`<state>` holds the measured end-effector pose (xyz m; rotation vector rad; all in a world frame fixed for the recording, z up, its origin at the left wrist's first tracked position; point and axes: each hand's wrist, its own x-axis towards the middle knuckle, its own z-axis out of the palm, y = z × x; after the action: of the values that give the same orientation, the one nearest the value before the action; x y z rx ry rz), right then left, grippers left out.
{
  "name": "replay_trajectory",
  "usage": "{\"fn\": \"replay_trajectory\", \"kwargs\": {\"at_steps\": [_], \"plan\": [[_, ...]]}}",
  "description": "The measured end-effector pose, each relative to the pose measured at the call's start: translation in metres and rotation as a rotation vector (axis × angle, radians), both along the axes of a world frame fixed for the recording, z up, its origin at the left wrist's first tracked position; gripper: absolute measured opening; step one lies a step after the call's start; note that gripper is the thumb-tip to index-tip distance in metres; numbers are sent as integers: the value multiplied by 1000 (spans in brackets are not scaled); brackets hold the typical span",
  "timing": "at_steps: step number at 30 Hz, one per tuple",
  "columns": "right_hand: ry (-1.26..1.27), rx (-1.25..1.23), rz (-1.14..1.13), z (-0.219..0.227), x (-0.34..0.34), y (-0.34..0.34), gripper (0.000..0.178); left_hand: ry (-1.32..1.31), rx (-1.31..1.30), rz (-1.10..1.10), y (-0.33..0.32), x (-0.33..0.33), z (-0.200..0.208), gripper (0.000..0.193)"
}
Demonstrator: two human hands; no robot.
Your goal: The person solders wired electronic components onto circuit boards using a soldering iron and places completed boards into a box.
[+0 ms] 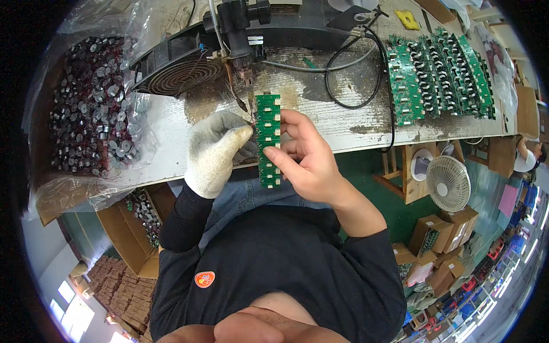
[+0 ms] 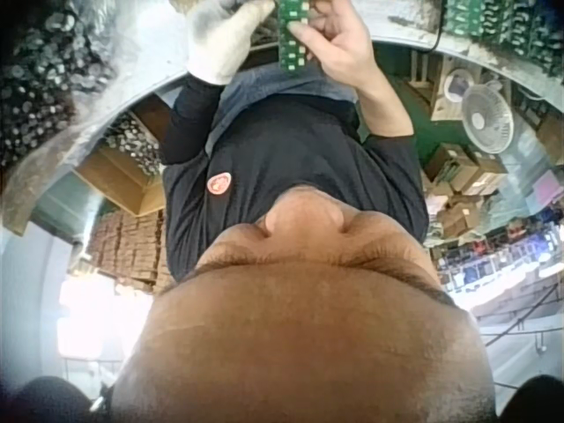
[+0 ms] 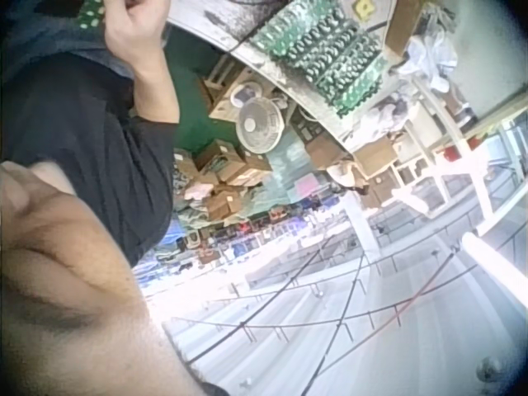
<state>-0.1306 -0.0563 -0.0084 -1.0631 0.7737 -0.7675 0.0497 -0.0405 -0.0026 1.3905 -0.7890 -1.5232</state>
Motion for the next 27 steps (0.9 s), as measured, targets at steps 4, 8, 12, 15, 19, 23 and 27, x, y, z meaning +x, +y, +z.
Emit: {"fn": "replay_trajectory", "kwargs": {"at_steps": [4,8,12,15,19,23,27], "plan": [[-3,-23,-11,2,1,0,51,-35,-29,2,0,0,1,13],[-8,-1,31,1,-1,-2,50,55,-22,32,2,0,1,11],[11,-8,8,-2,1,2,50,59,19,39,6,-1,-3,12],[27,-4,14,-2,-1,4,51,-38,13,8,7,0,-6,14],[27,-2,15,-4,-1,5,50,-60,-23,22,6,-2,-5,14],[29,-13,9,-4,-2,6,51,-98,-56,42,4,-2,-3,13],[26,-5,-3,-4,0,6,51,-38,-27,82,1,-4,-2,14]]}}
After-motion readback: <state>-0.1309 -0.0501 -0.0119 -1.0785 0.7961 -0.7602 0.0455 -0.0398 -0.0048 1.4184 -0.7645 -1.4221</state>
